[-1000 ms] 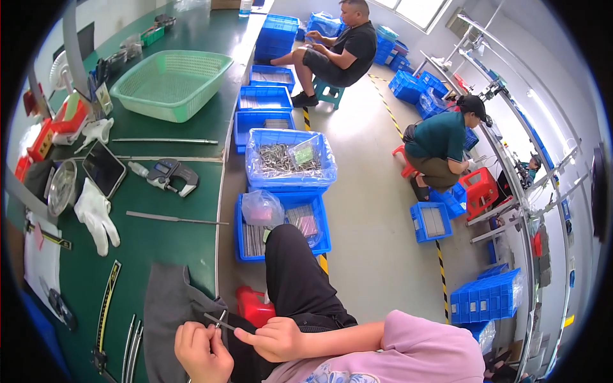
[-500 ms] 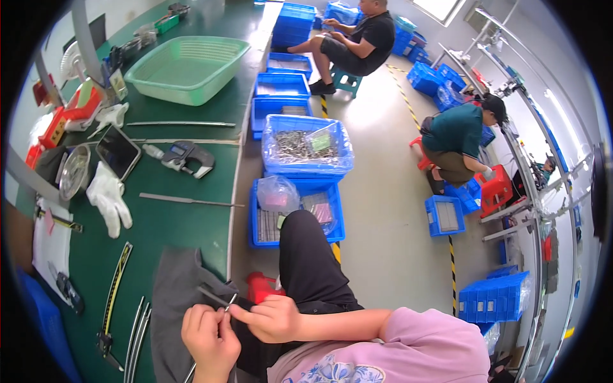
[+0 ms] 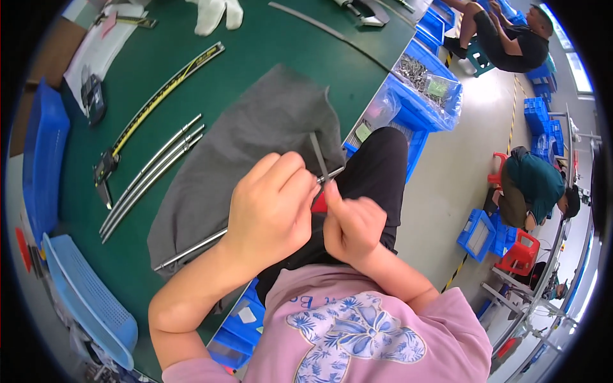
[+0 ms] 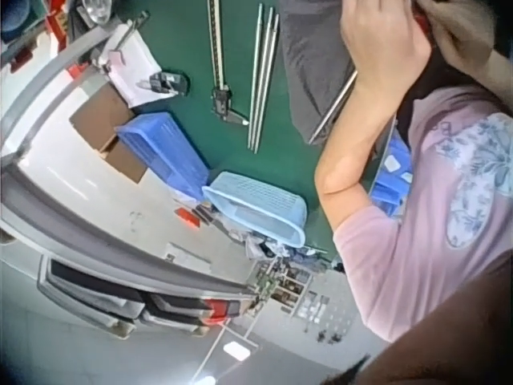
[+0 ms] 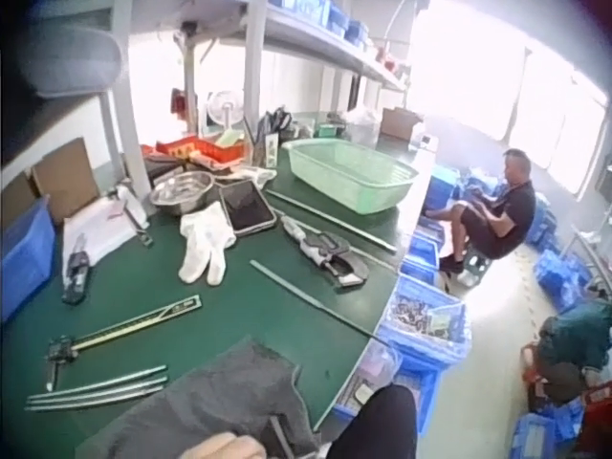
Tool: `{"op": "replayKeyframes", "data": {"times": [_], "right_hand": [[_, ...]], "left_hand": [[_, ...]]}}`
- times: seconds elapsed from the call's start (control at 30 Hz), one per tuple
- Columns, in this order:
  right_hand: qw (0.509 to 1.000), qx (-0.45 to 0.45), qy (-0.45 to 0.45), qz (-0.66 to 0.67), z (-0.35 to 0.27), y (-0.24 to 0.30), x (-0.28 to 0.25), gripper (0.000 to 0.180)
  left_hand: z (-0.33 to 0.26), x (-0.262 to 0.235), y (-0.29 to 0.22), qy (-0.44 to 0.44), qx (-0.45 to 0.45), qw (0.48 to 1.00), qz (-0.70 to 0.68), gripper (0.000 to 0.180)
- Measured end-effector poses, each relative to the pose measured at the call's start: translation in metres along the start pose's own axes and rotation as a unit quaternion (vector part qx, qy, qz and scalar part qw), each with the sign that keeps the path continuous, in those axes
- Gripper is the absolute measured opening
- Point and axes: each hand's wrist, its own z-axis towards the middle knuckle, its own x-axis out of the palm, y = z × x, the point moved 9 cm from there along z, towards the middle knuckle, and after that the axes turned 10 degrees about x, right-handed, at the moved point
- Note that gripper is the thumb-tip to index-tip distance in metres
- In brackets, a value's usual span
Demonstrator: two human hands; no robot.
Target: The recorder uses a digital micrometer to measure and inspect long metal rods at a factory workbench.
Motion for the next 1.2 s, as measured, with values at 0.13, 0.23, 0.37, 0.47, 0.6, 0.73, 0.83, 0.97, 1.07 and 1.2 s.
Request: {"op": "replayKeyframes", "data": {"times": [0.13, 0.23, 0.37, 0.47, 0.6, 0.73, 0.83, 0.97, 1.07, 1.2], "right_hand": [[1.0, -0.012, -0.002, -0.009, -0.008, 0.001, 0.0, 0.044], [1.0, 0.008, 0.023, -0.019, -0.017, 0.006, -0.008, 0.044], [0.999, 0.011, 0.04, -0.013, 0.012, 0.01, -0.004, 0.048], [0.994, 0.017, 0.083, -0.066, -0.007, 0.01, -0.012, 0.048], [0.994, 0.016, 0.091, -0.059, 0.003, 0.014, -0.015, 0.049], [0.996, 0.014, 0.072, -0.049, 0.012, 0.012, -0.007, 0.048], [0.994, 0.026, 0.089, -0.059, -0.004, 0.013, -0.019, 0.047], [0.992, 0.034, 0.11, -0.059, 0.02, 0.015, -0.012, 0.048], [0.99, 0.034, 0.122, -0.065, 0.016, 0.019, -0.018, 0.048], [0.977, 0.091, 0.188, -0.049, 0.012, 0.015, -0.021, 0.042]], "left_hand": [[-0.005, -0.002, 0.001, -0.01, -0.005, 1.0, -0.017, 0.017], [-0.005, -0.003, -0.001, -0.004, -0.008, 1.0, -0.016, 0.016], [-0.008, -0.001, 0.0, -0.006, -0.002, 1.0, -0.005, 0.016], [-0.006, -0.003, 0.0, -0.011, -0.004, 1.0, -0.012, 0.015], [-0.005, 0.001, -0.001, 0.029, -0.011, 1.0, 0.005, 0.012], [-0.005, -0.001, 0.001, 0.015, -0.007, 1.0, -0.001, 0.012], [-0.007, 0.003, 0.0, 0.025, -0.02, 0.999, -0.009, 0.012], [-0.005, 0.001, -0.002, 0.019, -0.007, 1.0, 0.011, 0.012], [-0.004, -0.006, -0.001, -0.022, 0.002, 1.0, -0.002, 0.017], [-0.004, 0.0, -0.001, 0.016, -0.009, 1.0, 0.0, 0.013]]}}
